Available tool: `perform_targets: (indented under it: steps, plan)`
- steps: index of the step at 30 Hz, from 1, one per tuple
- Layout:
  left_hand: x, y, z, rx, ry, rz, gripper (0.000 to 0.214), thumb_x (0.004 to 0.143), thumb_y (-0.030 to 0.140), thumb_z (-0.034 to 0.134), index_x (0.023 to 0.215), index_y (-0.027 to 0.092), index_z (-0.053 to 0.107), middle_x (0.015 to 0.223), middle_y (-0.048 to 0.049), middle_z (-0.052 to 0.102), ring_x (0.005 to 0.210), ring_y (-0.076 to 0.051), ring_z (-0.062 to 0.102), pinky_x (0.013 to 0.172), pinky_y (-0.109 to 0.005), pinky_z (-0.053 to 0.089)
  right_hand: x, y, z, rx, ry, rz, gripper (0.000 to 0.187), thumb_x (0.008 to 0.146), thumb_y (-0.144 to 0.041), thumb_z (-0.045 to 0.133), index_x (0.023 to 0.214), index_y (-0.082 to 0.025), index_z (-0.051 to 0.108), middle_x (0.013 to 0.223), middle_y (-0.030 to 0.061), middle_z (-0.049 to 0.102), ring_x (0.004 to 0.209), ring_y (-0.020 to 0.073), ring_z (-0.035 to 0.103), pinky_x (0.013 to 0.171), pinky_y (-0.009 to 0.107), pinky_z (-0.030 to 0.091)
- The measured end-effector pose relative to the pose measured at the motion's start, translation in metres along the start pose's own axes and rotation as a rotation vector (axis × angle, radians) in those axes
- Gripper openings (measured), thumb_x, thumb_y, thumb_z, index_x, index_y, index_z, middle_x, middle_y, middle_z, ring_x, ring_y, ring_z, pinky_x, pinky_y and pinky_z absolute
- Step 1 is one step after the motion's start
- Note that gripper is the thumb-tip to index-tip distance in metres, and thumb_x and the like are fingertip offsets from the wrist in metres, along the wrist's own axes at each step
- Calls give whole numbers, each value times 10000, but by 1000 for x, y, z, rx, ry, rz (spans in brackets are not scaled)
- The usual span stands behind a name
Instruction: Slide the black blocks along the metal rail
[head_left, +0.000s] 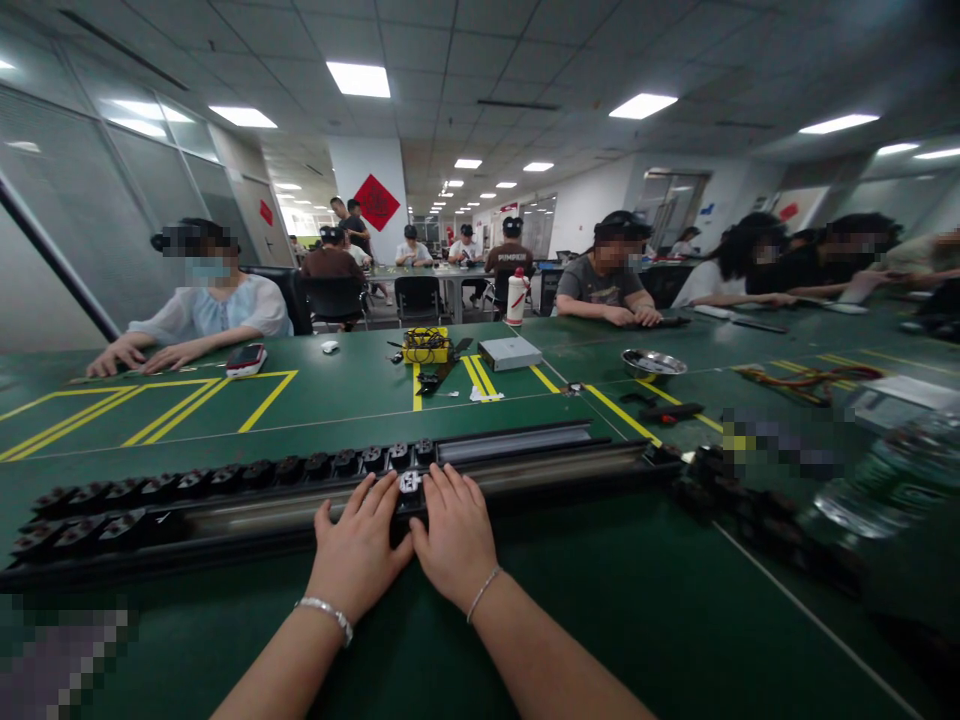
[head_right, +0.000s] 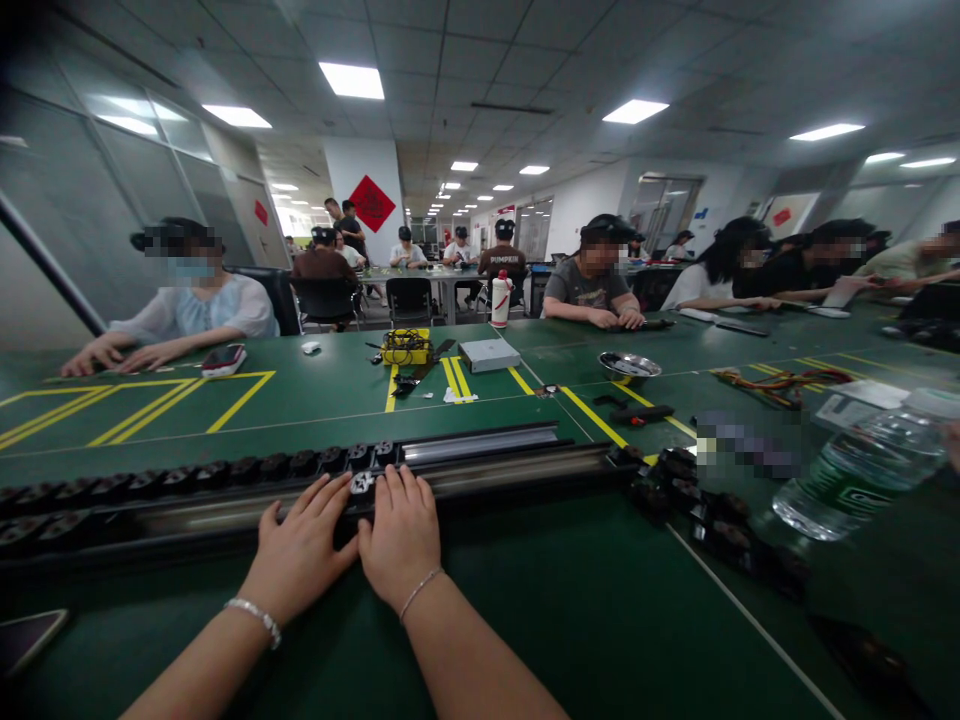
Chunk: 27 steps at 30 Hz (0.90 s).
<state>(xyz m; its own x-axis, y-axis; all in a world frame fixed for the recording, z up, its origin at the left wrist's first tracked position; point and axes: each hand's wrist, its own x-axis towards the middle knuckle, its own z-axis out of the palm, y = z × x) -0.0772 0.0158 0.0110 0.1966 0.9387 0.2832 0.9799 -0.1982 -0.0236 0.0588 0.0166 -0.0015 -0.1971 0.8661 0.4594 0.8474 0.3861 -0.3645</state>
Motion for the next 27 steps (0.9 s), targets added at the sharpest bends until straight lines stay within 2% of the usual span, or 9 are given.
perform_targets:
  steps: [11, 14, 16, 22, 27]
  plan:
    - [-1, -1, 11, 7, 60, 44, 525, 804, 362, 336, 1289, 169, 399, 1390, -120, 395, 1280, -257, 339, 1027, -590, 139, 0, 1, 0, 15, 3, -8, 509, 828, -360, 455, 1290, -146, 442, 1389, 66, 390, 1307, 202, 252, 1082, 361, 133]
    - [-1, 0, 10, 9, 63, 39, 524, 804, 359, 340, 1290, 171, 399, 1392, -122, 392, 1284, -253, 334, 1036, -583, 126, 1, 5, -2, -31, 17, 20, 525, 812, -408, 477, 1275, -162, 459, 1391, 73, 385, 1319, 229, 221, 1092, 415, 66]
    - [-1, 0, 9, 12, 54, 39, 534, 792, 358, 360, 1291, 172, 398, 1395, -119, 388, 1291, -259, 323, 1037, -585, 125, 1, 8, -5, -64, 29, 66, 600, 782, -482, 502, 1280, -151, 452, 1390, 97, 381, 1318, 268, 213, 1086, 460, 38]
    - [0, 0, 11, 3, 53, 38, 578, 766, 364, 384, 1310, 168, 372, 1405, -103, 374, 1295, -277, 311, 1026, -619, 118, 1, 14, -11, -117, -35, 72, 645, 771, -488, 508, 1312, -150, 412, 1401, 103, 361, 1307, 284, 230, 1058, 430, 162]
    - [-1, 0, 12, -12, 64, 42, 585, 764, 358, 383, 1317, 166, 366, 1414, -100, 359, 1300, -266, 300, 1039, -605, 94, -3, 32, -21, -176, -104, -64, 612, 775, -410, 522, 1323, -172, 393, 1414, 88, 345, 1303, 250, 252, 1033, 392, 220]
